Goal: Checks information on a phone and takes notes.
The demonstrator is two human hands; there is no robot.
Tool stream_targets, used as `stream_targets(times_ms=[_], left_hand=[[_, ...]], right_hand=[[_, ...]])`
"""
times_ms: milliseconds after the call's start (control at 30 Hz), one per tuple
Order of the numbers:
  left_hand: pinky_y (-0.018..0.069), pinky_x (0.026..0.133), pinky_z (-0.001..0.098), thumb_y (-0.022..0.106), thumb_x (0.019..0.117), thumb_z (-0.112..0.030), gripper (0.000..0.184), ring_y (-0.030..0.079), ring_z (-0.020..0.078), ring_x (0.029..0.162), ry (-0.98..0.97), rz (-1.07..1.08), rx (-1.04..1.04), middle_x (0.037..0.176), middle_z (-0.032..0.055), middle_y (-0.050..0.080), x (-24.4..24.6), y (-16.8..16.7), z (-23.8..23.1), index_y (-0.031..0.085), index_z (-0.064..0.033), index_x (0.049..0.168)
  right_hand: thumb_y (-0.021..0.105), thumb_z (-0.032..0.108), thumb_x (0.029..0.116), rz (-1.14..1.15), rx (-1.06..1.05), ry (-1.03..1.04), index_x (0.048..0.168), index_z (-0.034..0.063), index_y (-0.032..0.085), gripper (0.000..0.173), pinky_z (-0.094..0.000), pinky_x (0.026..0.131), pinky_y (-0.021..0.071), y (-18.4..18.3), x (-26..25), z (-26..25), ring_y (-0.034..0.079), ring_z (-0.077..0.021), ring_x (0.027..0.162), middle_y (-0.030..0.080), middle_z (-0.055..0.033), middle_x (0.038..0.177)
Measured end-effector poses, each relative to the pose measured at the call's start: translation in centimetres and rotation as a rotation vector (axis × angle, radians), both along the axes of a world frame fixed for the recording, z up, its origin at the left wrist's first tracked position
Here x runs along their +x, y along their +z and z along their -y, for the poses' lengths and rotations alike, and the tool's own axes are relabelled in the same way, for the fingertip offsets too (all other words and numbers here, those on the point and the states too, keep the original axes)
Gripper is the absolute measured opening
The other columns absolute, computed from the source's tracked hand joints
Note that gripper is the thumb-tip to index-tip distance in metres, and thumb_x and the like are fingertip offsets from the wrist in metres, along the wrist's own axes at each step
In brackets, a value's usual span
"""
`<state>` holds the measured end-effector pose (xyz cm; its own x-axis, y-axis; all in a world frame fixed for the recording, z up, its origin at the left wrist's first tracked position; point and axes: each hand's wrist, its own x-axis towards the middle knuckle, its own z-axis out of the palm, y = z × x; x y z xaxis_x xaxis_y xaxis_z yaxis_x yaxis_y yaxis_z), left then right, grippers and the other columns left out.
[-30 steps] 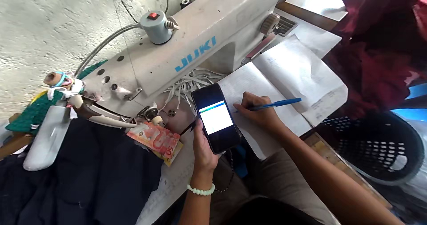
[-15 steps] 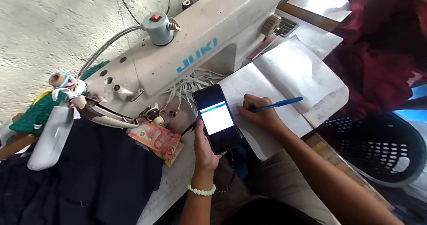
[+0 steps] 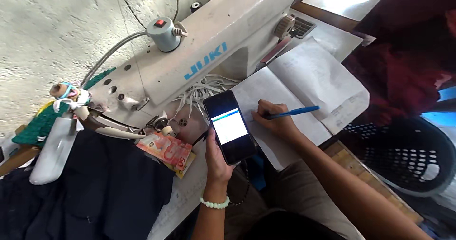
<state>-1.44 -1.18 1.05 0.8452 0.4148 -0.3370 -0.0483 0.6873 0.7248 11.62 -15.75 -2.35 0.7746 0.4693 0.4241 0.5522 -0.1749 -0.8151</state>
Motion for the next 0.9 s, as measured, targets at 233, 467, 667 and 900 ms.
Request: stream_targets(times_ms=[233, 467, 667, 900], left_hand=[[0.0604, 0.089, 0.0388, 0.012, 0.1113, -0.036, 0.051, 0.071, 0.0189, 0.106, 0.002, 0.021, -0.002, 0.115, 0.0104, 0.070, -0.05, -0.05, -0.06, 0.047, -0.0076, 0.136], [0.0602, 0.089, 0.0393, 0.012, 0.1113, -0.036, 0.051, 0.070, 0.0197, 0.107, 0.003, 0.015, 0.001, 0.115, 0.0111, 0.070, -0.05, -0.09, -0.08, 0.047, -0.0074, 0.135], [0.0606, 0.088, 0.0395, 0.012, 0.1115, -0.037, 0.053, 0.071, 0.0199, 0.106, 0.008, -0.007, -0.006, 0.114, 0.0114, 0.070, 0.04, 0.09, 0.00, 0.048, -0.0068, 0.135], [0.0605, 0.088, 0.0395, 0.012, 0.1114, -0.037, 0.052, 0.071, 0.0200, 0.105, 0.003, 0.002, -0.021, 0.114, 0.0113, 0.070, -0.02, 0.10, -0.06, 0.048, -0.0073, 0.135]], right_hand=[[0.066, 0.004, 0.0881, -0.056, 0.026, -0.028, 0.068, 0.0069, 0.049, 0.026, -0.0120, 0.048, 0.0307, 0.38, 0.22, 0.18, 0.040, 0.0035, 0.051, 0.044, 0.0046, 0.058], [0.065, 0.002, 0.0850, 0.022, -0.029, -0.051, 0.067, 0.0055, 0.049, 0.024, -0.0131, 0.048, 0.0302, 0.45, -0.02, -0.04, 0.041, 0.0026, 0.051, 0.044, 0.0033, 0.056], [0.066, 0.003, 0.0870, 0.018, -0.021, -0.091, 0.069, 0.0039, 0.051, 0.024, -0.0144, 0.049, 0.0312, 0.46, 0.01, 0.00, 0.041, 0.0012, 0.051, 0.045, 0.0022, 0.057], [0.064, 0.002, 0.0857, 0.036, -0.050, -0.105, 0.069, 0.0045, 0.050, 0.022, -0.0148, 0.048, 0.0302, 0.52, -0.13, -0.02, 0.041, 0.0010, 0.051, 0.044, 0.0023, 0.057]])
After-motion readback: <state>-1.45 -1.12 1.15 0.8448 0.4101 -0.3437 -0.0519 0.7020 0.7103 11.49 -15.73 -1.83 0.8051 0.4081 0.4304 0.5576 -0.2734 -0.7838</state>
